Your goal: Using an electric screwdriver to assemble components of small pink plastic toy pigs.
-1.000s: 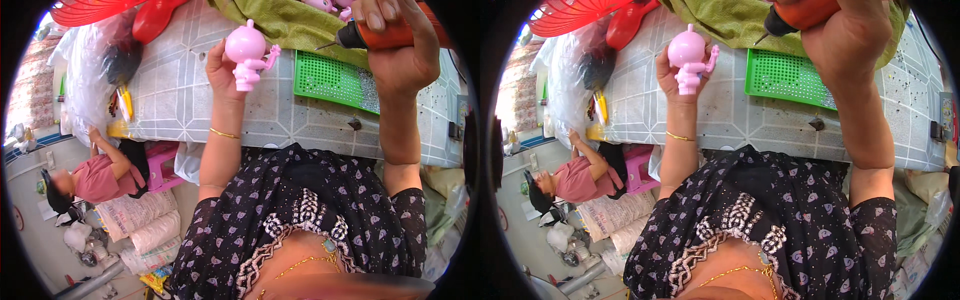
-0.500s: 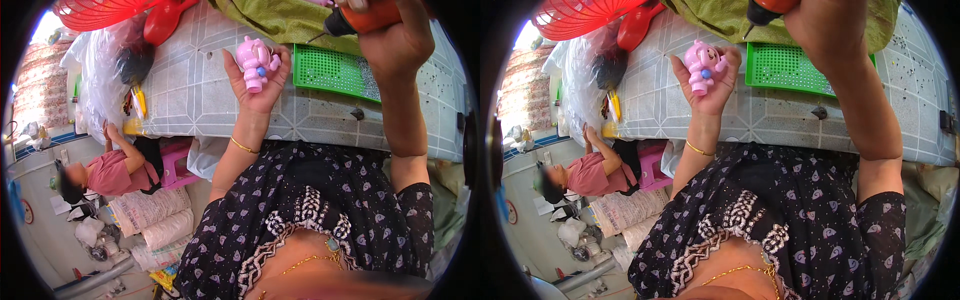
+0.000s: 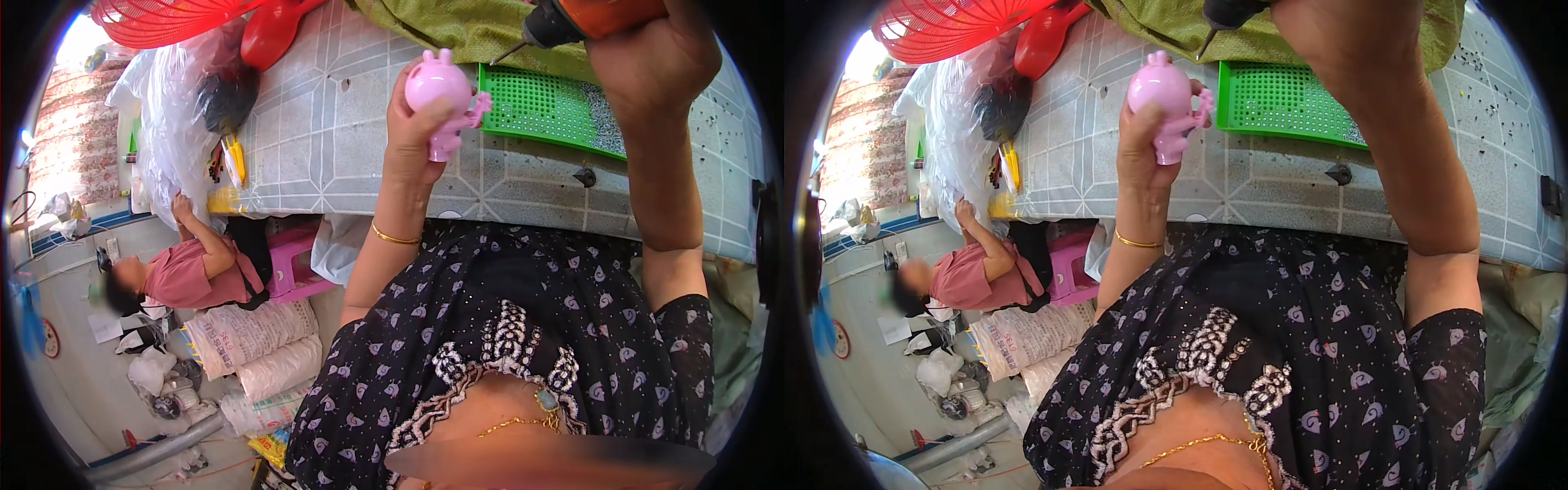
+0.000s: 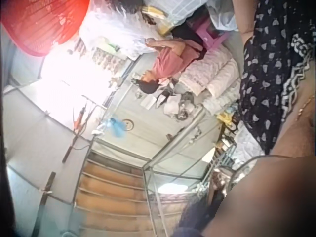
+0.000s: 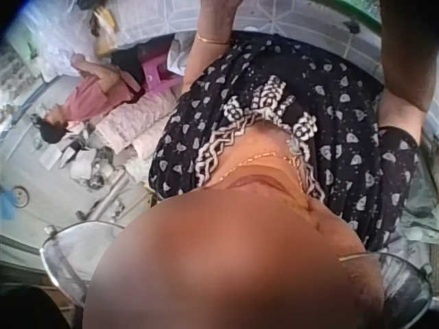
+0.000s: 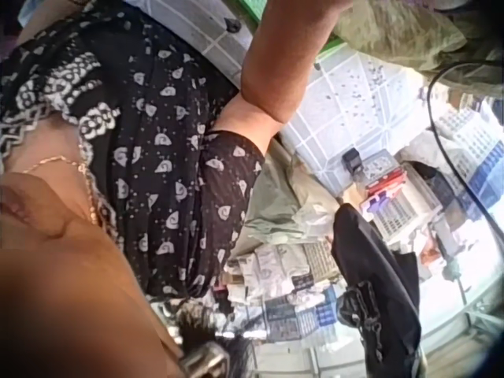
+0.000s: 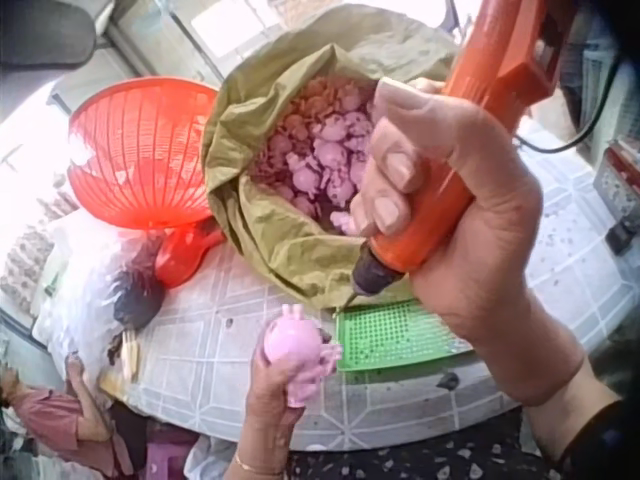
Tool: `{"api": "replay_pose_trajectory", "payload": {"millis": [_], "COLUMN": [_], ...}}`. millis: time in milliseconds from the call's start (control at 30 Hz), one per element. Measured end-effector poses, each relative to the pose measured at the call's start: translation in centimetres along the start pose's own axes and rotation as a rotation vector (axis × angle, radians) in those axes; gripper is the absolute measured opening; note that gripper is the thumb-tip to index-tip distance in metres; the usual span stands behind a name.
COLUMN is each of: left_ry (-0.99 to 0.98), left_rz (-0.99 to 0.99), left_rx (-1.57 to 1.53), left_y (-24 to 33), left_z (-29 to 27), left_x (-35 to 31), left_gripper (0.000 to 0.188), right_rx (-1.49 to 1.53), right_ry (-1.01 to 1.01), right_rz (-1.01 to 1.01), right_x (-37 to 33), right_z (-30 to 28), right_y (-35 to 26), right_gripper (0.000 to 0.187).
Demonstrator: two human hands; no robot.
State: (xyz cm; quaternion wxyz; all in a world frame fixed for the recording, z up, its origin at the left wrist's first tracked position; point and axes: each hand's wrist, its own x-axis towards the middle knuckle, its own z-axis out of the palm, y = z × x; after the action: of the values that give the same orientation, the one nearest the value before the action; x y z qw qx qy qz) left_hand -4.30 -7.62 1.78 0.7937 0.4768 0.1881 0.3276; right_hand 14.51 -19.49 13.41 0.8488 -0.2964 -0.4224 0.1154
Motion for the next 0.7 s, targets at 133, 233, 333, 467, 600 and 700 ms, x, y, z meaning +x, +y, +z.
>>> {"api": "replay_pose_trajectory", "payload": {"millis": [133, 233, 333, 467, 600, 700], "left_ry": [0.096, 0.072, 0.048, 0.08, 0.052, 0.037], "left_rz": [-0.036, 0.044, 0.167, 0.112, -0.049, 0.034], "left_rx": [0.386, 0.436, 0.374, 0.359, 0.152, 0.258], "left_y": [0.9, 0.2, -0.7, -0.1, 0.1, 0.2], "left_z": [2.9, 3.6, 3.2, 3.9, 3.9, 4.3], "left_x": [-0.6, -0.9, -0.5, -1.1, -1.5, -2.3], "left_gripper": [0.07, 0.071, 0.073, 0.07, 0.066, 0.062], "right_rx": [0.004, -0.008, -0.025, -0.007, 0.0, 0.023], "right_ry": [0.093, 0.101, 0.066, 0.056, 0.042, 0.02], "right_rz": [0.005, 0.037, 0.054, 0.072, 0.089, 0.111], "right_x": [-0.7, -1.0, -1.2, -1.3, -1.5, -1.8], "right_z": [0.3, 0.5, 0.7, 1.0, 1.6, 1.9], "right_y": [-0.5, -0.6, -0.5, -0.3, -0.5, -0.7], "right_gripper": [0.028, 0.027, 0.026, 0.022, 0.019, 0.018]}}
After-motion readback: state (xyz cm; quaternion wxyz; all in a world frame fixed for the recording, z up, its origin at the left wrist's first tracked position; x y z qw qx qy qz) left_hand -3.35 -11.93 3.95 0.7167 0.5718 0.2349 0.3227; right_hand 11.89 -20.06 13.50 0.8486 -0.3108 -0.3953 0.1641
